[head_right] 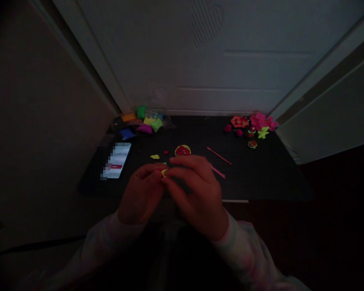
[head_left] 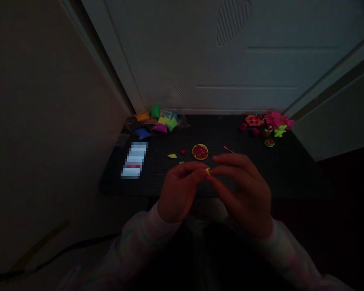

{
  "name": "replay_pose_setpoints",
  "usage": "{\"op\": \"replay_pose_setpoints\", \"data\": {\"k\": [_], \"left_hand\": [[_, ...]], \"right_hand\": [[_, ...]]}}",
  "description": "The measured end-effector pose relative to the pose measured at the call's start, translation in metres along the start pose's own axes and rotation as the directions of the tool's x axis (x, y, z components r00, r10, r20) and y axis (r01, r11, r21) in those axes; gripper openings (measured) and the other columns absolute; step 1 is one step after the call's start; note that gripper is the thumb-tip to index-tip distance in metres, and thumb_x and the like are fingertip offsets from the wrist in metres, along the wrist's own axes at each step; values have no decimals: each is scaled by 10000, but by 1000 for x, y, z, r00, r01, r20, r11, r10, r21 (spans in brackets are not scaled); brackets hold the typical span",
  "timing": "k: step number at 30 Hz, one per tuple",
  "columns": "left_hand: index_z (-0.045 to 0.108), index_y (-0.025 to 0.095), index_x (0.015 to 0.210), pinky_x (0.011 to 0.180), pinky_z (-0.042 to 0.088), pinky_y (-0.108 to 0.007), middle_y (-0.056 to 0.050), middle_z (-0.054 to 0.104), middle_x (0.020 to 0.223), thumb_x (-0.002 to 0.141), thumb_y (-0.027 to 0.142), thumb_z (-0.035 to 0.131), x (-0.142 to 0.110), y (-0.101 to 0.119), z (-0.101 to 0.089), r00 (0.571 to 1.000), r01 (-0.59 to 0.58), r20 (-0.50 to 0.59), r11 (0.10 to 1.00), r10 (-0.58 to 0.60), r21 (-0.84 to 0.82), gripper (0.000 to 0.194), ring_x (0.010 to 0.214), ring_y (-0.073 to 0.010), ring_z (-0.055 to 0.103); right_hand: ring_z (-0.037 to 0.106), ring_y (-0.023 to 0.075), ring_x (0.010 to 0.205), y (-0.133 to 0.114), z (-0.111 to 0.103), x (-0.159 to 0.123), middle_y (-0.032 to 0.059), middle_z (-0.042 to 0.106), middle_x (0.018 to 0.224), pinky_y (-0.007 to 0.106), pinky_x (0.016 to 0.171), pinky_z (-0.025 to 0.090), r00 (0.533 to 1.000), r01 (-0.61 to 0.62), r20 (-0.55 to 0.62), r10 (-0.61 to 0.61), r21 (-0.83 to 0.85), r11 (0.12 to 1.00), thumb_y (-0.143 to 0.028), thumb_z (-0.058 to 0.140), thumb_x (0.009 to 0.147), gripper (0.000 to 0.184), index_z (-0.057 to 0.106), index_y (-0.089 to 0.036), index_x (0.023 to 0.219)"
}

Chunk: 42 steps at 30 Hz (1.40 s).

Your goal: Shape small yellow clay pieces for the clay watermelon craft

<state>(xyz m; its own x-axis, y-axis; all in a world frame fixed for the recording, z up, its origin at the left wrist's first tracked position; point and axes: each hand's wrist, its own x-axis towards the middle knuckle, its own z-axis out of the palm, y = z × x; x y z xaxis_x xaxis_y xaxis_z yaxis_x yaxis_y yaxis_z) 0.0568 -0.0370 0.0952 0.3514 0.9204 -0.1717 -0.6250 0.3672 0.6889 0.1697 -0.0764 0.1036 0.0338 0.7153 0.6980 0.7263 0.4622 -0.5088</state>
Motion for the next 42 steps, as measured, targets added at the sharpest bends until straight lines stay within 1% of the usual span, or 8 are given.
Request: {"op": "replay_pose_setpoints", "data": {"k": [8,16,21,24,31,36,39,42], "left_hand": [[697,211,584,687,437,-191,35,665,650,533,193,752,1,0,-3,998,-43,41,998,41,42,77,670,-74,573],[696,208,570,665,437,-171,38,665,653,533,172,752,1,0,-3,996,-46,78,998,42,44,76,666,-65,575],[707,208,680,655,443,-191,20,674,678,544,219,754,-1,0,-4,999,27,43,1000,-27,0,144,661,-79,584],[702,193,647,621,439,-181,20,668,646,547,210,751,-2,2,-3,997,53,53,999,-53,-5,113,625,-70,575],[697,201,599,617,443,-183,32,667,613,535,141,738,-5,6,-1,998,45,34,997,-47,63,96,608,-69,577],[703,208,614,644,450,-176,29,680,652,565,127,718,-4,6,-5,996,0,92,996,-8,88,96,651,-72,591],[704,206,624,658,451,-177,28,681,669,578,119,710,-3,6,-6,993,-21,116,995,10,93,99,668,-73,592],[700,208,627,634,449,-183,28,676,659,575,136,718,-3,6,-6,995,17,98,997,-24,75,90,644,-73,587]], "right_hand": [[576,175,895,-4,-5,-2,33,619,952,378,827,453,998,-55,28,53,49,997,-136,556,768,119,594,-216,847],[565,176,943,-5,-6,-1,31,615,954,352,826,461,998,-59,29,58,32,998,-180,604,752,69,590,-211,813],[570,187,909,-2,-5,-1,27,609,948,382,800,465,1000,1,-7,-1,3,1000,-144,579,756,133,578,-229,858],[564,181,894,-1,-6,-2,32,604,948,373,789,463,999,44,0,-44,9,999,-112,561,755,171,574,-223,885],[556,203,903,-2,-10,-1,48,597,965,388,773,469,998,52,30,-52,1,999,-180,612,733,152,581,-221,876],[557,185,904,-1,-10,1,41,603,957,353,751,482,997,62,44,-61,-14,998,-153,612,737,134,579,-218,849],[561,189,908,-1,-9,0,39,606,950,374,785,472,997,61,46,-60,-9,998,-142,588,750,137,582,-218,863],[563,197,906,-2,-10,-2,40,604,960,396,786,464,998,46,41,-46,-10,999,-137,562,761,153,583,-228,882]]}}
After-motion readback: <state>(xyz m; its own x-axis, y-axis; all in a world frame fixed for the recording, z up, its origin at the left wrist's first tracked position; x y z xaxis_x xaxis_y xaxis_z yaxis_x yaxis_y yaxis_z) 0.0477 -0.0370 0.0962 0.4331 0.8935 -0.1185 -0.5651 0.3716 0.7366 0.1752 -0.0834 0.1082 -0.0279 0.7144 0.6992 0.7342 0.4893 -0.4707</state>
